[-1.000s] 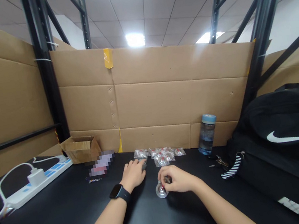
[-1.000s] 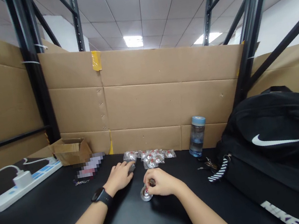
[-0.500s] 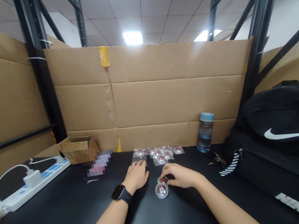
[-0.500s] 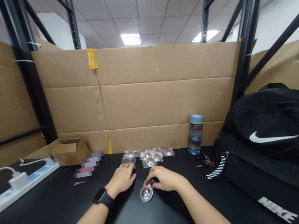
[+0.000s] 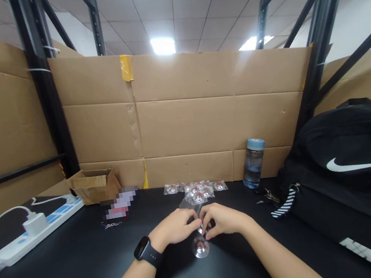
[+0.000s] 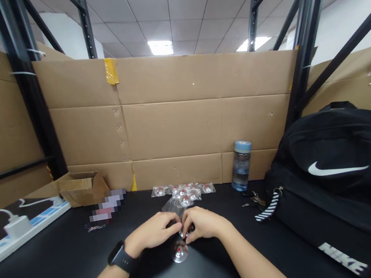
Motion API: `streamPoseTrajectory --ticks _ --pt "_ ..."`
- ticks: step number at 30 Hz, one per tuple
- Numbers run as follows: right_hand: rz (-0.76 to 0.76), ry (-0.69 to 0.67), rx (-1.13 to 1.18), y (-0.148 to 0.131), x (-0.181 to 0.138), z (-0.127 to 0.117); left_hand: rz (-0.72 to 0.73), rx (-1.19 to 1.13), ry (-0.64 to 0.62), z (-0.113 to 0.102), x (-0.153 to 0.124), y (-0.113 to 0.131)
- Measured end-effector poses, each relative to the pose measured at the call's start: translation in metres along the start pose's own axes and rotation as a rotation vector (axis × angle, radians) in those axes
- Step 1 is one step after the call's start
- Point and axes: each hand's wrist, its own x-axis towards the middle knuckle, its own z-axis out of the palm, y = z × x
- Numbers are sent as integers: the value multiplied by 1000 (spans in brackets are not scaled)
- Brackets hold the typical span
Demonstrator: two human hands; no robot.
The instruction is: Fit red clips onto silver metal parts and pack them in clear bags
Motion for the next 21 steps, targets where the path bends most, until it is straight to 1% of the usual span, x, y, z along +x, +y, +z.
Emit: streamPoseTrajectory --ticks 2,5,9,12,17,21 --pt "36 41 -35 4 1 1 16 12 -16 1 -1 0" --pt "61 78 -90 8 0 1 81 43 -20 5 -1 1" --pt "74 115 -138 10 -2 -1 141 11 -8 7 1 9" --pt "72 128 -149 7 -3 -3 157 -6 -27 4 -1 16" --pt "93 154 -145 3 -4 -5 181 -23 -146 4 -1 11" --pt "171 174 -156 5 -5 -7 157 -31 -119 8 0 7"
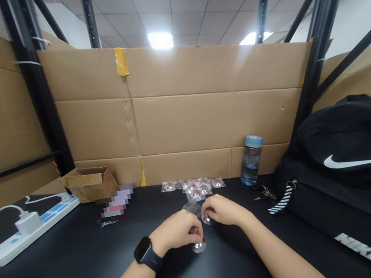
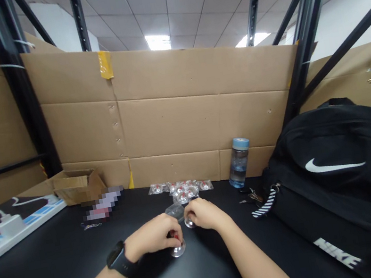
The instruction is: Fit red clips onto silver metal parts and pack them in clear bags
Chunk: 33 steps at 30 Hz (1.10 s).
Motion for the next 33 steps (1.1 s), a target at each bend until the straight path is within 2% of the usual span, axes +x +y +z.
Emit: streamPoseTrajectory --ticks 9,11,13,16,19,24,33 --pt "154 38 -61 10 -6 -6 -81 -42 52 -6 -2 6" --pt "101 37 -21 6 -6 -7 -83 -78 139 -11 -2 9" --pt "16 61 103 -2 -3 -9 -88 -113 286 -17 -1 11" --pt "-71 206 348 -16 4 -9 -105 -191 513 -23 0 10" --pt "-77 387 528 -25 10 -7 -120 -339 645 -24 2 5" --pt "-20 557 711 -25 15 0 -92 -524 747 -19 8 -2" --pt "7 568 885 -36 19 14 -65 -688 840 -11 14 2"
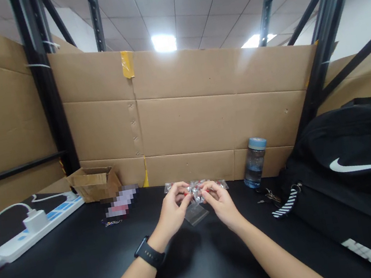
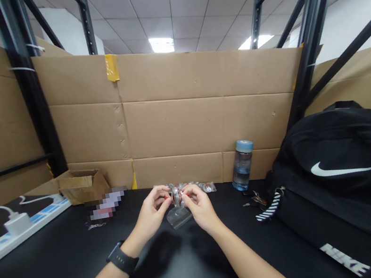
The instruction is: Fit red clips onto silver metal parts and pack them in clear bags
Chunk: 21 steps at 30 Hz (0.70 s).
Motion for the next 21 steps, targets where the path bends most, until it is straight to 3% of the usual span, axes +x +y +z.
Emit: streamPoseTrajectory --ticks 10,15,21 --pt "161 -103 154 7 -4 6 -26 34 -61 0 -2 -4" --pt "247 -166 276 3 -3 2 -7 165 -71 -3 -2 -2" --pt "299 -129 303 -4 -3 0 -18 358 -111 -5 -2 0"
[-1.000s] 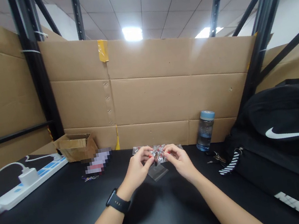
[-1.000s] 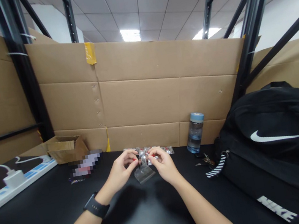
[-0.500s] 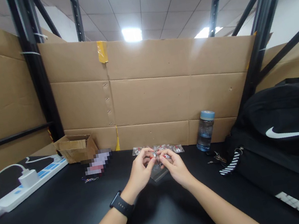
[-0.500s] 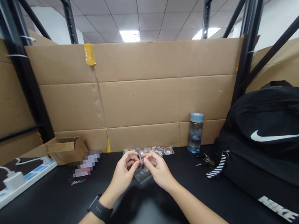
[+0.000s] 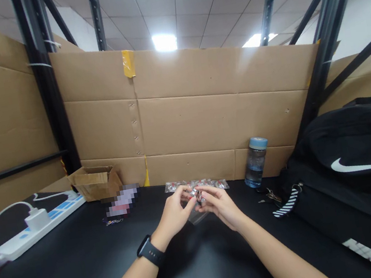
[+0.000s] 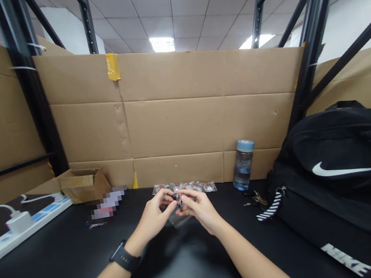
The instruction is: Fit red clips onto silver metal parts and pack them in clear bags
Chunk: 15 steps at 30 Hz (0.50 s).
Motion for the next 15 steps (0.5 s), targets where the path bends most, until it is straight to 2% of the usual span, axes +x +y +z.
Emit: streamPoseTrajectory --ticks 3,7,10,12,15 --pt "-28 11 -75 2 0 -1 2 177 -83 -3 -1 -3" --pt "-39 22 -160 7 1 -5 -68 527 -290 -8 -7 -17" --pt "-57 42 -175 5 2 -8 -90 654 -399 -8 -10 -26" --pt "-66 55 -183 3 3 -9 -93 688 -403 -7 -11 -28" --pt "-71 59 -193 1 3 -12 -93 706 -343 -3 -10 -27"
